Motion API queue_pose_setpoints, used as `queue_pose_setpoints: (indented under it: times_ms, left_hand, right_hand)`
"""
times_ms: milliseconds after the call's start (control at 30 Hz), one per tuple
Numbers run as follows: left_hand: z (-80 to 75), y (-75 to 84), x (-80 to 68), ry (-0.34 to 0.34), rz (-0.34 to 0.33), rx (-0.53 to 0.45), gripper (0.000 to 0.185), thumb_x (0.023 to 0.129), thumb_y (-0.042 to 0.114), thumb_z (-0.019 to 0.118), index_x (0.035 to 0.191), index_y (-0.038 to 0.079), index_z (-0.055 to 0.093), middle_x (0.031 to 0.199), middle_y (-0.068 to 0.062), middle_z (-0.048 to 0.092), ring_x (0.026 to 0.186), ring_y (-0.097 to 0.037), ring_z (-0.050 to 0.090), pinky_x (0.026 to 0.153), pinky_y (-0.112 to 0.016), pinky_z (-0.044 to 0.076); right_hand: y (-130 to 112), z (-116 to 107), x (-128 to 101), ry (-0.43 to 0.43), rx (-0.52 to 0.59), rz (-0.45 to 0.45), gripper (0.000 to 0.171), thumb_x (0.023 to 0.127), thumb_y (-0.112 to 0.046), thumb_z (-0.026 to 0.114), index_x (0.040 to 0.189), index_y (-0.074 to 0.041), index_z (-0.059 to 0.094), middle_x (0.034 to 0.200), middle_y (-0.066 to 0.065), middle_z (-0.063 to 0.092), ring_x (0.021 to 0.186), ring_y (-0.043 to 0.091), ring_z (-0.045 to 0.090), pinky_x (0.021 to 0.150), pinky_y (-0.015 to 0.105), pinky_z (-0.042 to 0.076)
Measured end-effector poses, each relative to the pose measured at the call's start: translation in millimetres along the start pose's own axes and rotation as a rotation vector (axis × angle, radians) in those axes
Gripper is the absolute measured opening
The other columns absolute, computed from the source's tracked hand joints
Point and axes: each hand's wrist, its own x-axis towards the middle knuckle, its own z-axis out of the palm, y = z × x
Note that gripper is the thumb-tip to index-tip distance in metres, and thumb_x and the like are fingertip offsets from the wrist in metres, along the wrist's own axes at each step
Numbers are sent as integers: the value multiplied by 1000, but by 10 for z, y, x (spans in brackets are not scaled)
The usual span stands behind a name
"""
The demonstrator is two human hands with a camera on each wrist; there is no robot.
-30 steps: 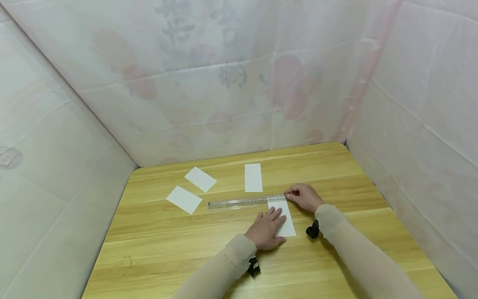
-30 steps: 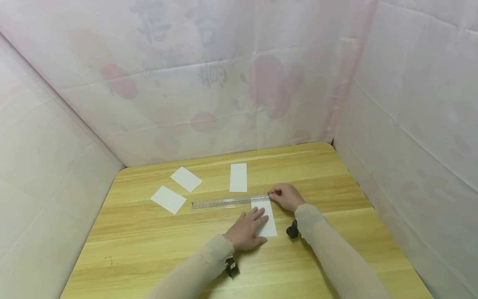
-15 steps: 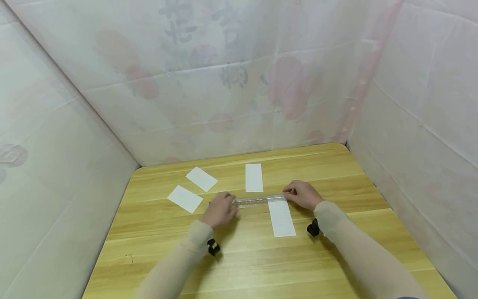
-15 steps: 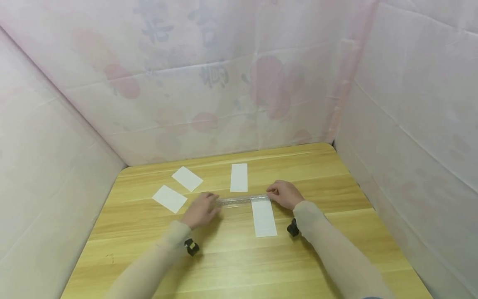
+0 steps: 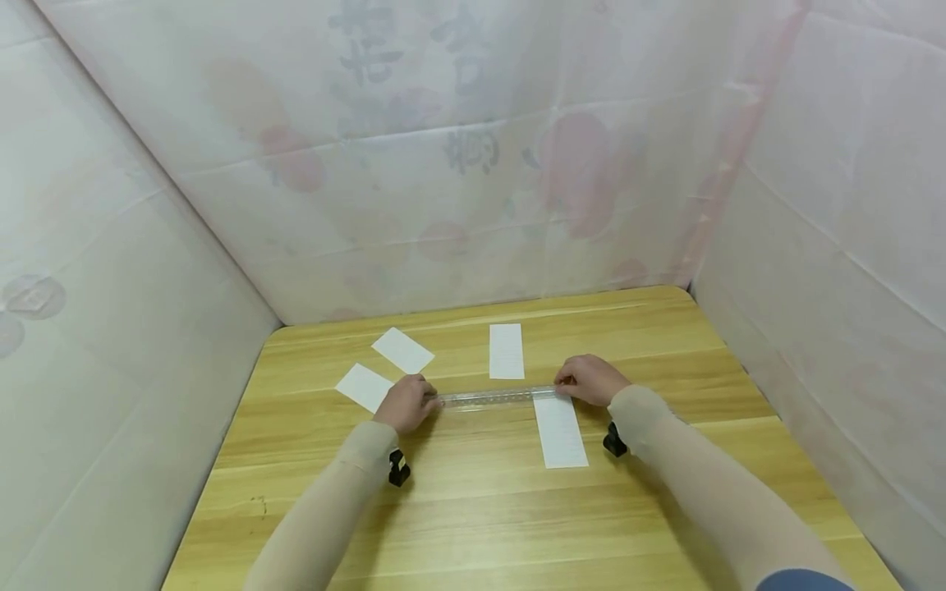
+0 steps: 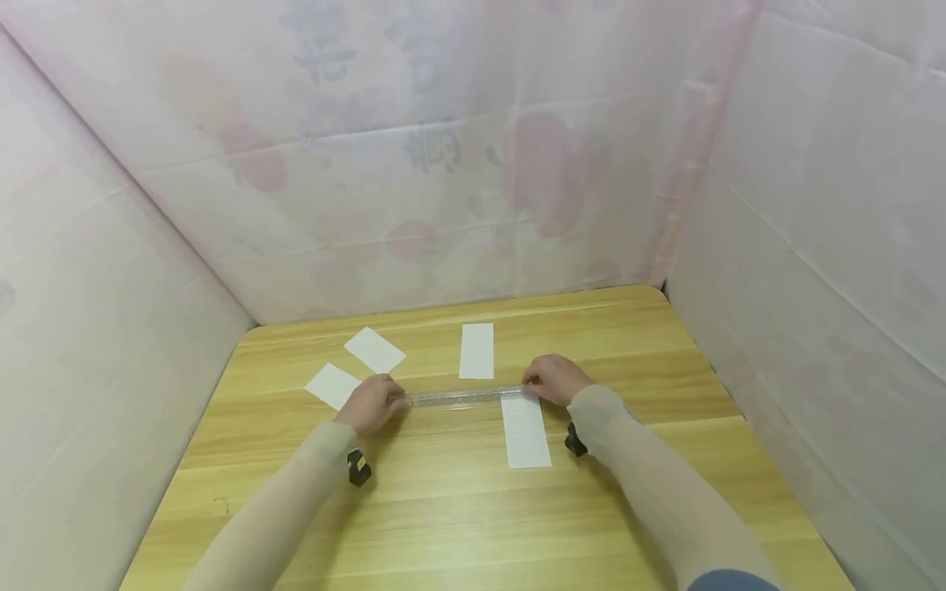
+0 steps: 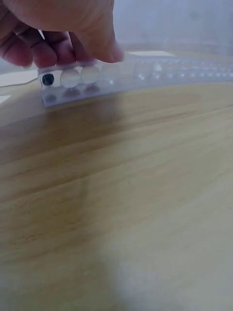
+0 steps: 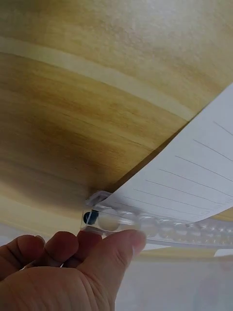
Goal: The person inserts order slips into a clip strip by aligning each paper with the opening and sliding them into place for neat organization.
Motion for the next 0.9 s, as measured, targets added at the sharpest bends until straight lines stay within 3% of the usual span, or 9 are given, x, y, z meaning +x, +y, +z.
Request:
queue_pose_setpoints:
  times_ms: [267,667,900]
  left_hand:
    - [-18,42,41,31,-21,19,23,83,30,75,91,9,77,82,1,65,76,-16,61,71,-31,53]
    - [83,122,66,54,-44,-19,22,83,31,75,88,10,78,81,2,63,73,-13,60,68,-30,53]
    - [35,93,108,24,-48,-24,23,82,33,76,87,10,78,83,0,67,73,-15,63,68,-31,54]
  right_hand:
    - [-49,-24,53,-25,-92,-29,5,87,-21,72,89,-20,77,87,-10,67,77,7,59,73,33,51]
    - [-44,-86,73,-70,-188,-43,17,86,-17,73,71,-22,68,69,-13,59,59,6,47,60,28,42]
    - [-125,-123,142,-78,-239,-74,21,84,-10,73,67,-20,65,66,-11,56,57,7,47,58,27,42]
